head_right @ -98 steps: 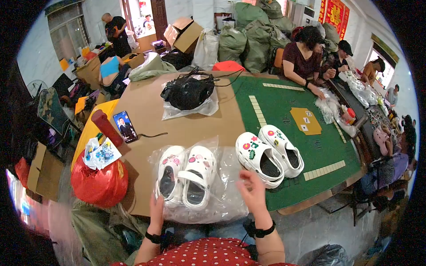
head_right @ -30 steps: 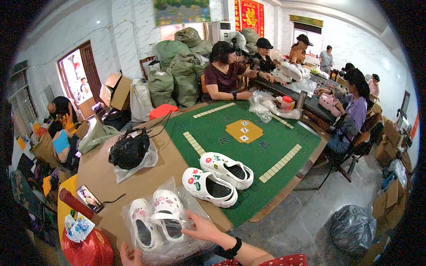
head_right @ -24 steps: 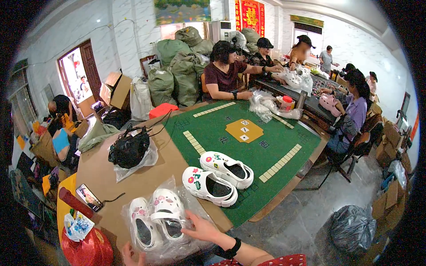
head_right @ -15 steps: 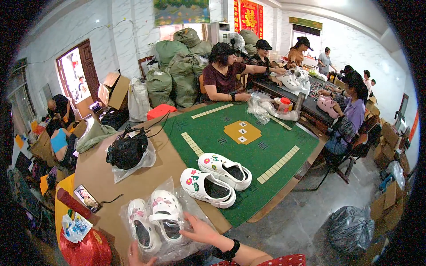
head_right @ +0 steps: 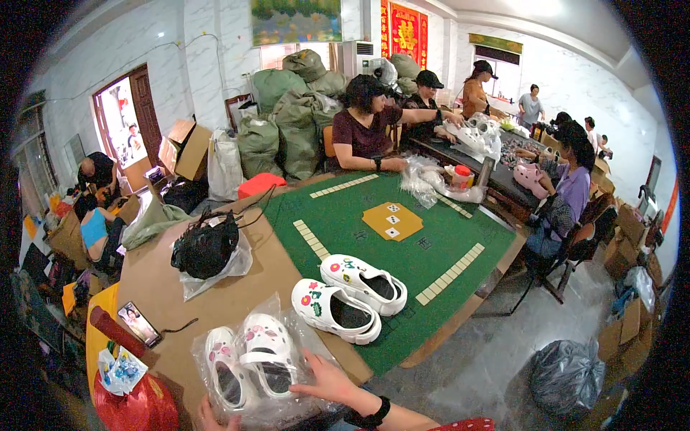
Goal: Packing pairs of slippers and shoes into plastic shipping bags.
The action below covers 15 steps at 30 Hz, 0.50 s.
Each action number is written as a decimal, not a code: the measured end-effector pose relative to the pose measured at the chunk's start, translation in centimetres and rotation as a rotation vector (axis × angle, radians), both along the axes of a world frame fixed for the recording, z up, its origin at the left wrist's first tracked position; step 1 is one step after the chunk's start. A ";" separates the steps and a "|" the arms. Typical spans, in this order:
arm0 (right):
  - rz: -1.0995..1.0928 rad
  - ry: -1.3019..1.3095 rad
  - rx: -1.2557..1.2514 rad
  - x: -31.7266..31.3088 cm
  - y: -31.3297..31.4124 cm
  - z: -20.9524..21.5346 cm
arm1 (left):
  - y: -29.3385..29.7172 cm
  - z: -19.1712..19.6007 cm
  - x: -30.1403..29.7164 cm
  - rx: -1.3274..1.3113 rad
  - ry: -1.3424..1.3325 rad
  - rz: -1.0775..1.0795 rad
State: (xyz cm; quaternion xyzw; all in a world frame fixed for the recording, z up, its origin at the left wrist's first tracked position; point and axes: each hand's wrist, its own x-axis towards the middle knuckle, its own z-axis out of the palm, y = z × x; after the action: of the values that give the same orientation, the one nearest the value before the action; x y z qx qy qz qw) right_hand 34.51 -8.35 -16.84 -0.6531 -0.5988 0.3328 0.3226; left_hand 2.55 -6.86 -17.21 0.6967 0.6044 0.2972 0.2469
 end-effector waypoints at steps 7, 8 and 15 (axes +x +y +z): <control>0.003 -0.032 0.060 0.2 -0.7 -1.8 | 0.2 0.8 0.4 -0.152 -0.198 0.111; 0.022 -0.047 0.094 0.2 -0.7 -1.9 | 0.3 0.2 0.4 -0.162 -0.333 0.089; 0.047 0.018 0.049 -0.5 -0.8 -0.1 | 0.8 0.5 1.4 -0.150 -0.220 0.141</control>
State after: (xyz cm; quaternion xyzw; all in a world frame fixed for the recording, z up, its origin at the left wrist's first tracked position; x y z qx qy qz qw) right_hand 33.96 -9.19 -16.94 -0.6276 -0.6191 0.3315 0.3361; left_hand 3.91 -6.09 -16.75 0.5955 0.6416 0.3422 0.3415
